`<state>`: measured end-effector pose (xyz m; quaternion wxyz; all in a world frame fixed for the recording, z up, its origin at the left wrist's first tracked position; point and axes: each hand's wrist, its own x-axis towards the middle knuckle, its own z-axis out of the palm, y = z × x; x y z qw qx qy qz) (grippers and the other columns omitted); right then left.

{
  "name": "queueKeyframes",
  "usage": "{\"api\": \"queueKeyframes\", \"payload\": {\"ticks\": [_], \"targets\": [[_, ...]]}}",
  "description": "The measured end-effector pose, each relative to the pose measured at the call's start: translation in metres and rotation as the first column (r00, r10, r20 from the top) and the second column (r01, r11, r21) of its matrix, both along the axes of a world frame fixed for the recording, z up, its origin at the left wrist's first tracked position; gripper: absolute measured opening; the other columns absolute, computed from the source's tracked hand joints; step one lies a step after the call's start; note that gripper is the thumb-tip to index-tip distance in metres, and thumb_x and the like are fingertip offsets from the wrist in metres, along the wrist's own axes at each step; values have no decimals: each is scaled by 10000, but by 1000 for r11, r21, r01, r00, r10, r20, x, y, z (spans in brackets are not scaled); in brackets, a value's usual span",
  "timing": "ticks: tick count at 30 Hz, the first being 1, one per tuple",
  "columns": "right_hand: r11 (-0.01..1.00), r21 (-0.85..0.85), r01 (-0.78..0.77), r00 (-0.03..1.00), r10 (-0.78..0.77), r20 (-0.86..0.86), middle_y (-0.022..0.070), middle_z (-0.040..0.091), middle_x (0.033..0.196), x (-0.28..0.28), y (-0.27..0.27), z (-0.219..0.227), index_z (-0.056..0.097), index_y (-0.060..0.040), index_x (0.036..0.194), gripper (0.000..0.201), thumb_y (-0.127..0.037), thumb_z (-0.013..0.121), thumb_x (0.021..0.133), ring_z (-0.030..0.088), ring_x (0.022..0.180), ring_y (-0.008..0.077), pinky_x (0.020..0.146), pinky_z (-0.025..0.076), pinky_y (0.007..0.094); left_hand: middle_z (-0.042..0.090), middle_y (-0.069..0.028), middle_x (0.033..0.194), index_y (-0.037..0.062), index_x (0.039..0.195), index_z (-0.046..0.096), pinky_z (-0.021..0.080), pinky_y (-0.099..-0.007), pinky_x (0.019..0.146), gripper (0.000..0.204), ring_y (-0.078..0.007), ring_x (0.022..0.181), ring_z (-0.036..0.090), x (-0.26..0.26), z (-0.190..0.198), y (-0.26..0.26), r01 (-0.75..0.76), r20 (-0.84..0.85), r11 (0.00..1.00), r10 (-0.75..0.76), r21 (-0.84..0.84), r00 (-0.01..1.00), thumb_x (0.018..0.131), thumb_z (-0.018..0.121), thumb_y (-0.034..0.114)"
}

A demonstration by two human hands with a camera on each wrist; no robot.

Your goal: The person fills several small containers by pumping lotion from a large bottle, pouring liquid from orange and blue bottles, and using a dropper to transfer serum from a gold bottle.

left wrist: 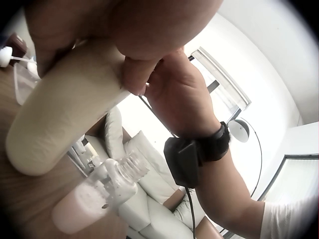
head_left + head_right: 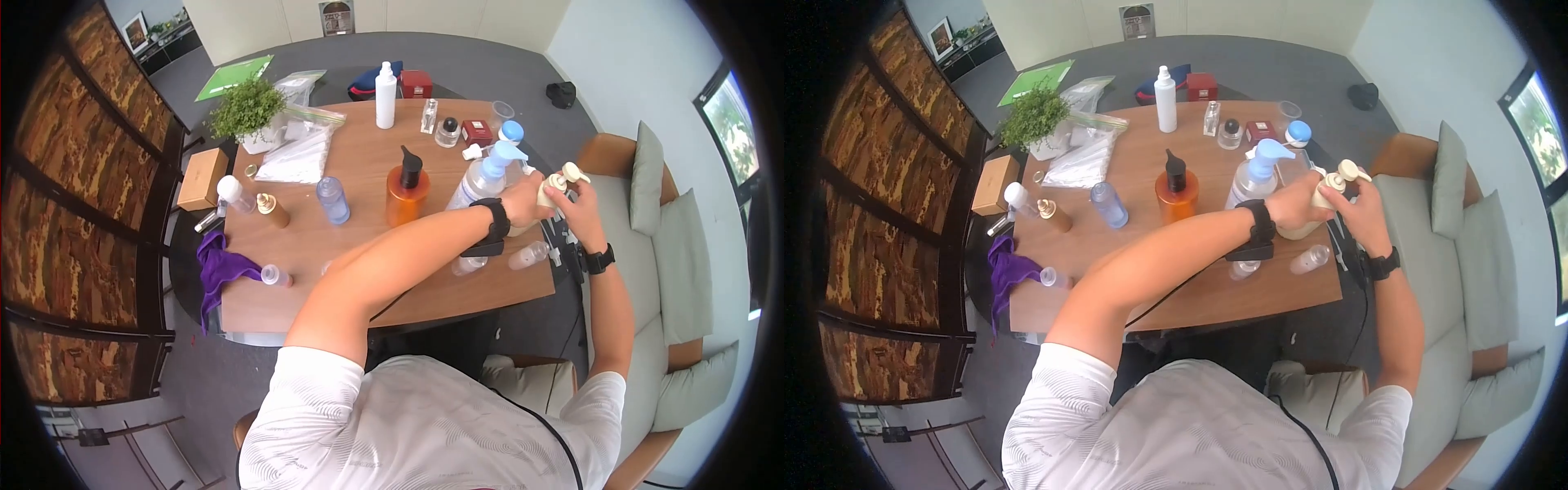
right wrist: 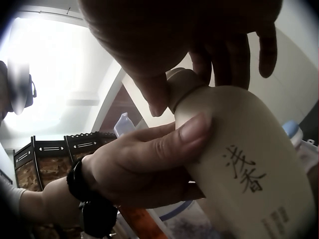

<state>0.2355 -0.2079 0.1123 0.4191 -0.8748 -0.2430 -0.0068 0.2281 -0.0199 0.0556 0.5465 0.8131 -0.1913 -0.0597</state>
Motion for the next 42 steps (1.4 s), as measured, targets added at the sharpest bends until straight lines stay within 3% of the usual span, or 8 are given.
{"api": "queueKeyframes", "payload": {"ticks": [6, 12, 18, 21, 27, 30, 33, 42], "targets": [[955, 244, -170, 972, 203, -117, 80, 710, 1210, 0, -2, 5, 674, -13, 1250, 402, -233, 781, 931, 644, 1164, 194, 1045, 464, 350, 564, -248, 1389, -30, 1446, 405, 484, -429, 1057, 762, -374, 1279, 597, -7, 7, 3, -1, -14, 1000, 1, -9, 1000, 905, 819, 312], [999, 6, 44, 997, -45, 65, 86, 702, 1245, -8, 3, -4, 632, -22, 1333, 454, -230, 755, 949, 632, 1200, 196, 1073, 449, 358, 567, -244, 1390, -29, 1443, 411, 482, -426, 1066, 751, -367, 1285, 597, -3, 5, 2, 12, -25, 1000, -13, -18, 1000, 907, 821, 301], [944, 280, -175, 975, 205, -82, 92, 717, 1204, -3, 0, -2, 638, -21, 1307, 472, -249, 793, 923, 649, 1162, 192, 1040, 466, 354, 552, -242, 1407, -25, 1458, 402, 469, -424, 1086, 743, -370, 1318, 574, -7, 5, 2, 1, -17, 999, -2, -53, 1000, 918, 812, 280], [998, 35, -51, 998, 50, 38, 91, 714, 1237, -10, 7, 4, 639, -26, 1339, 471, -241, 772, 941, 641, 1182, 186, 1050, 457, 349, 550, -237, 1410, -18, 1474, 394, 465, -424, 1094, 755, -371, 1323, 570, -6, 4, 1, -2, -8, 1000, 2, -22, 1000, 919, 810, 281], [974, 99, -203, 979, 204, 6, 89, 718, 1215, 0, -3, 9, 642, -32, 1319, 480, -273, 794, 933, 645, 1154, 189, 1028, 468, 345, 572, -237, 1393, -16, 1466, 404, 463, -427, 1096, 745, -375, 1311, 582, -2, -3, -1, -20, 29, 1000, 20, -8, 999, 916, 808, 282], [980, 149, -134, 990, 125, 71, 90, 724, 1155, -6, 4, 6, 672, -28, 1254, 420, -240, 808, 917, 657, 1103, 199, 1002, 479, 346, 583, -237, 1388, -15, 1466, 408, 464, -428, 1095, 750, -373, 1306, 589, -3, -1, 0, -16, 30, 1000, 16, -20, 999, 910, 813, 284], [1000, -9, -20, 991, 21, 135, 107, 707, 1202, -10, 7, 12, 663, -30, 1300, 446, -202, 800, 912, 650, 1122, 210, 1008, 477, 351, 587, -238, 1391, -14, 1470, 408, 465, -428, 1095, 762, -372, 1306, 591, -3, 0, 0, -15, 24, 1000, 15, -1, 1000, 905, 818, 291], [987, 13, -158, 959, 150, 241, 87, 710, 1113, -13, 6, 20, 677, -13, 1210, 406, -201, 824, 881, 660, 1058, 213, 951, 497, 345, 612, -244, 1305, -40, 1369, 449, 498, -430, 1027, 699, -380, 1240, 624, -10, 7, 4, -13, 6, 999, 13, -49, 1000, 902, 812, 334]]}}
